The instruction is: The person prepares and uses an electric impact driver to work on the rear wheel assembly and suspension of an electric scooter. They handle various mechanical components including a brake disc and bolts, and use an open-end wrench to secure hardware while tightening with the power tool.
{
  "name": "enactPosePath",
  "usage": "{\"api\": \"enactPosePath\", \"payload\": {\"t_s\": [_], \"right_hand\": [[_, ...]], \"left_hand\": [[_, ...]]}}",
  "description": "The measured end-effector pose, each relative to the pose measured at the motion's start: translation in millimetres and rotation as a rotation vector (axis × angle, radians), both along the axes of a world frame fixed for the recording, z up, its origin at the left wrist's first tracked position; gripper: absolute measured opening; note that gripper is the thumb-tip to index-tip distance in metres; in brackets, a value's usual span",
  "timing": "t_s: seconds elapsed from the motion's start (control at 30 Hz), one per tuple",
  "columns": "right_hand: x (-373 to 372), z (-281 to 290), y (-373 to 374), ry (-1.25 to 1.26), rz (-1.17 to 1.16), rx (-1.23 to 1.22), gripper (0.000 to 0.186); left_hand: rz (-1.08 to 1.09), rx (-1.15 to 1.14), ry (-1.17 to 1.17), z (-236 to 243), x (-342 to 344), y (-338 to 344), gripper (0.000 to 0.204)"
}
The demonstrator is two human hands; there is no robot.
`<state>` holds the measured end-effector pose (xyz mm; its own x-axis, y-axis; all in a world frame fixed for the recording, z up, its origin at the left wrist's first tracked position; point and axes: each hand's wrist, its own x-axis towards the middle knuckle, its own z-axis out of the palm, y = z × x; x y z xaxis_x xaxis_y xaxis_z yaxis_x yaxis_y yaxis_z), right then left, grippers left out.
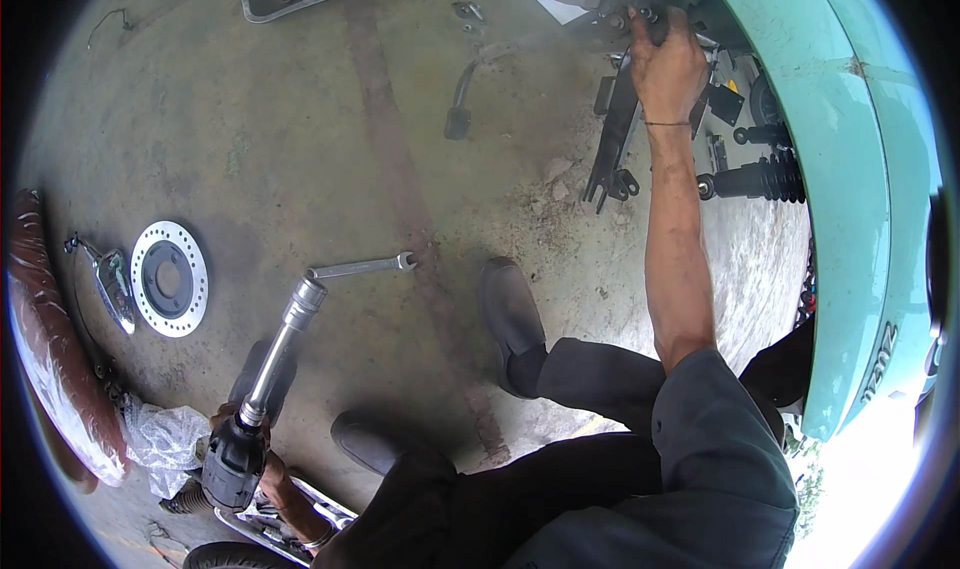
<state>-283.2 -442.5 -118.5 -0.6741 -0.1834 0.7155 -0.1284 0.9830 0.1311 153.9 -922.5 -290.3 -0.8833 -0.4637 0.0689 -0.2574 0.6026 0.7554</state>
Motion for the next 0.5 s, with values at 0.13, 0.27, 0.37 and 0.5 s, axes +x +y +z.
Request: {"api": "enactPosePath", "payload": {"t_s": [0.13,0.27,0.37,0.5], "right_hand": [[2.5,1.7,0.8,-0.072,0.039,0.034,0.026],[4.4,2.7,-0.3,-0.087,0.002,0.039,0.026],[4.4,1.5,2.0,-0.1,0.002,0.038,0.026],[1.8,1.2,3.8,-0.067,0.061,0.019,0.026]], "left_hand": [[0.031,0.074,0.001,-2.3,1.2,1.0,0.027],[0.027,0.111,0.003,1.9,-2.0,2.9,0.028],[0.021,0.133,0.007,5.3,-4.6,3.8,0.028],[0.058,0.191,0.014,13.3,-8.8,10.9,0.016]]}}
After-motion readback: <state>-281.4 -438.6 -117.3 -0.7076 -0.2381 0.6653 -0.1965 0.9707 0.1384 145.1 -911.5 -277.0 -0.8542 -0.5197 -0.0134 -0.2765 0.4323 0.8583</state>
